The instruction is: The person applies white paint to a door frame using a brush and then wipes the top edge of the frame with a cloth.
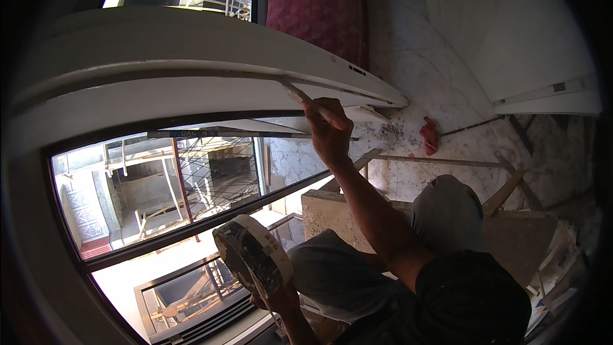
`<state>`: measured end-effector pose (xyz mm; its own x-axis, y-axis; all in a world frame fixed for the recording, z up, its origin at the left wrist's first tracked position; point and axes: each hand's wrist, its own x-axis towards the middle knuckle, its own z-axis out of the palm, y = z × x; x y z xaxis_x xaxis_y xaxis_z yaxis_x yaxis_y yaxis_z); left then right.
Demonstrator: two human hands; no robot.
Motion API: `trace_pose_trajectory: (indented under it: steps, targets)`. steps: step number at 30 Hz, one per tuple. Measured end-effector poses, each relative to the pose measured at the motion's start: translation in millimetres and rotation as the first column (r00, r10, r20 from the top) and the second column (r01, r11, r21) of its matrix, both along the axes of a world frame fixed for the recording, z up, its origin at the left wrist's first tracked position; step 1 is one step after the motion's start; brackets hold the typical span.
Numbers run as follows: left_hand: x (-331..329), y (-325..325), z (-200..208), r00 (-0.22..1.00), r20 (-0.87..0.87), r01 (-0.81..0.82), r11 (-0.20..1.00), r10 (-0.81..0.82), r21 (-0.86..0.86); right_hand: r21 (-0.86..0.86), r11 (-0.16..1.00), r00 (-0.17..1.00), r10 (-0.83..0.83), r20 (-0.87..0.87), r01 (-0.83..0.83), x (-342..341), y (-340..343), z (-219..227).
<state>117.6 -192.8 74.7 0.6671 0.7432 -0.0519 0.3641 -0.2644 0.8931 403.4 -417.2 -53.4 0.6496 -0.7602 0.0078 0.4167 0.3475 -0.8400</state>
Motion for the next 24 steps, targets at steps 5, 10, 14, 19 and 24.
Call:
trace_pose_trajectory:
  steps: [5, 10, 14, 19, 24]
  targets:
    - [-1, 0, 1, 1.0, -0.002, -0.001, 1.0, 0.001, 0.001, 0.018, 1.0, 0.999, 0.019, -0.033, -0.018, 0, 1, -8]
    - [-2, 0, 1, 1.0, -0.006, -0.001, 1.0, 0.001, 0.003, 0.022, 0.999, 0.997, 0.033, -0.071, -0.032, -2, -1, -14]
    - [-2, 0, 1, 1.0, -0.01, -0.001, 1.0, 0.001, 0.0, 0.063, 0.997, 0.995, 0.042, -0.088, -0.037, -1, 0, -20]
    - [-3, 0, 1, 1.0, -0.009, -0.003, 1.0, 0.003, 0.001, 0.075, 0.996, 0.994, 0.046, -0.103, -0.038, -1, -2, -25]
    - [-3, 0, -1, 1.0, -0.01, 0.001, 1.0, -0.001, -0.003, 0.095, 0.995, 0.993, 0.046, -0.111, -0.036, 1, 0, -33]
